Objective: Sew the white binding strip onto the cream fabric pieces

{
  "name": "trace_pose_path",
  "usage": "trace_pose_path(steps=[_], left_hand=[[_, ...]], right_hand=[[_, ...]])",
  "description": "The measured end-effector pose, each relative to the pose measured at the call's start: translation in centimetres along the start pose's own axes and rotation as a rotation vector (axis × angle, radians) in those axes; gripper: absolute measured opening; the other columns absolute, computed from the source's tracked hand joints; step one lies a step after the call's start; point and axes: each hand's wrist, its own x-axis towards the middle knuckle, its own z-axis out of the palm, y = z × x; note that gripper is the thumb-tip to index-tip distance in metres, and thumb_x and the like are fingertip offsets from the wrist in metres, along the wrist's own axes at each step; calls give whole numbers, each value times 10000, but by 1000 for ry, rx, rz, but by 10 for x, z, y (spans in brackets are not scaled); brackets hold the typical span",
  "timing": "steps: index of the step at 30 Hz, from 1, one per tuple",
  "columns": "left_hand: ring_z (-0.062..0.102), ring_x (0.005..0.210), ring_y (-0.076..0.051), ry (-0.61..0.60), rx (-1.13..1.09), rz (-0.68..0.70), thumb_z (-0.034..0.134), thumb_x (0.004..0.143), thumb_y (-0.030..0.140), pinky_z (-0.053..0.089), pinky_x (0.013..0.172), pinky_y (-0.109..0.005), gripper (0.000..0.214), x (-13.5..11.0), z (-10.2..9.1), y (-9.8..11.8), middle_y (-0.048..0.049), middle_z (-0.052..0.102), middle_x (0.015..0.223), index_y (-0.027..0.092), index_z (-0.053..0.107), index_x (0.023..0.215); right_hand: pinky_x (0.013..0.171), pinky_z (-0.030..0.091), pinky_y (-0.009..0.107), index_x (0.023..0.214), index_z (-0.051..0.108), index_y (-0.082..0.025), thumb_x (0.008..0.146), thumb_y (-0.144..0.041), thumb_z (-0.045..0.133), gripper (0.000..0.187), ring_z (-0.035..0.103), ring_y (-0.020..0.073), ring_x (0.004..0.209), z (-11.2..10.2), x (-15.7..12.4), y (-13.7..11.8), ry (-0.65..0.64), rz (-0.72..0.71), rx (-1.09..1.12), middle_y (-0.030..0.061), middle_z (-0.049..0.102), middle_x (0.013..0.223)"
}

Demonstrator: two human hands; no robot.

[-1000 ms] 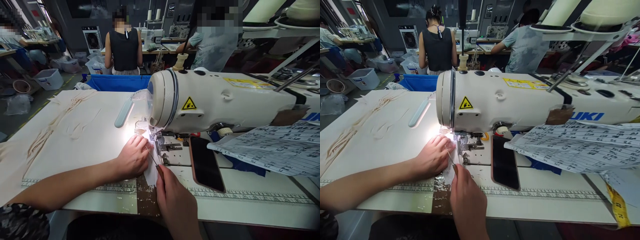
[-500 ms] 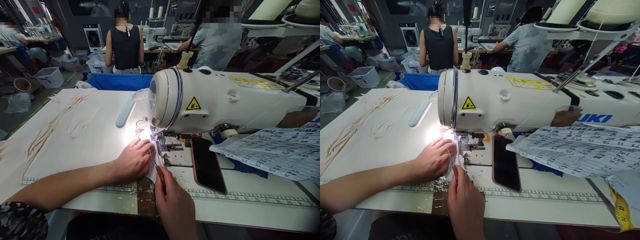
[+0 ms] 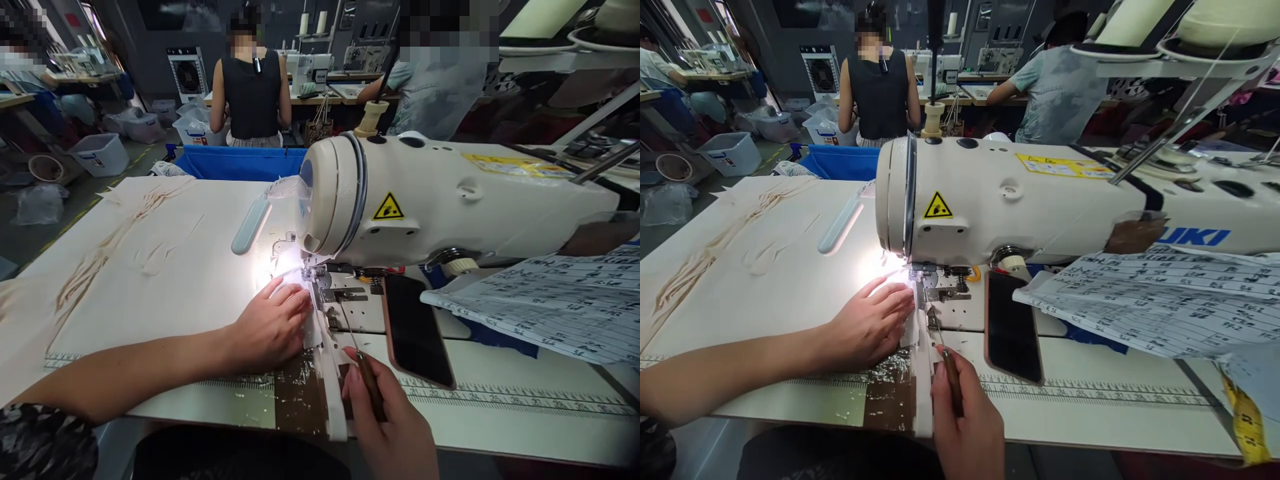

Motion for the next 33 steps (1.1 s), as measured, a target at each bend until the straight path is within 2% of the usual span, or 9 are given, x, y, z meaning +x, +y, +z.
trace_pose_path(steps=[6, 11, 16, 19, 24, 27, 30, 33], left_hand=[[499, 1235, -308, -55, 28, 13, 371, 952, 220, 402, 1103, -534, 429, -1, 1, 2, -195, 552, 1338, 6, 569, 1267], [480, 1263, -316, -53, 18, 9, 379, 954, 226, 408, 1097, -513, 446, -3, 5, 1, -216, 522, 1371, -13, 542, 1293], [481, 1263, -309, -31, 12, 17, 389, 951, 223, 424, 1080, -501, 426, -3, 6, 1, -212, 535, 1355, 0, 556, 1274], [485, 1257, -309, -29, 17, 20, 389, 953, 223, 437, 1064, -499, 421, -2, 5, 1, -218, 544, 1338, 2, 556, 1270], [494, 1240, -316, -29, 27, 23, 408, 952, 231, 442, 1047, -486, 423, -1, 3, 0, -232, 548, 1322, -11, 554, 1267], [502, 1218, -308, -30, 27, 12, 400, 958, 236, 440, 1038, -464, 417, 2, 2, -1, -222, 556, 1299, -13, 565, 1249], [510, 1181, -285, -19, 23, -2, 370, 970, 228, 448, 1008, -441, 385, 5, 2, -5, -198, 568, 1265, 12, 595, 1194], [532, 1096, -265, -21, 11, -20, 363, 962, 207, 473, 923, -415, 330, 8, 4, -10, -174, 589, 1185, 50, 631, 1071]], right_hand=[[680, 596, 216, 1049, 700, -229, 906, -501, 512, 361, 718, 164, 626, -1, 2, 4, -51, 7, 20, 12, 759, 775], [782, 589, 234, 1046, 697, -241, 912, -507, 511, 351, 730, 174, 746, 7, -2, 1, 51, 65, 78, 22, 766, 873], [673, 602, 230, 1060, 700, -219, 916, -489, 522, 353, 719, 173, 634, 4, 0, 8, -26, -33, 34, 34, 772, 845], [635, 599, 224, 1066, 698, -221, 924, -472, 518, 340, 723, 173, 629, 1, 2, 12, -26, -60, -2, 32, 775, 847], [627, 604, 215, 1075, 696, -216, 912, -500, 534, 365, 736, 181, 660, 1, 0, 14, -38, -9, 18, 42, 776, 847], [652, 606, 203, 1186, 651, -209, 907, -503, 554, 418, 752, 187, 755, 3, -1, 15, -39, 37, 67, 59, 777, 939], [671, 604, 192, 1256, 605, -210, 915, -465, 562, 428, 750, 189, 862, 6, -2, 13, -7, -23, 110, 71, 762, 1045], [724, 593, 201, 1124, 658, -234, 932, -381, 557, 262, 735, 177, 894, 11, 1, 3, 44, -167, 54, 51, 750, 1042]])
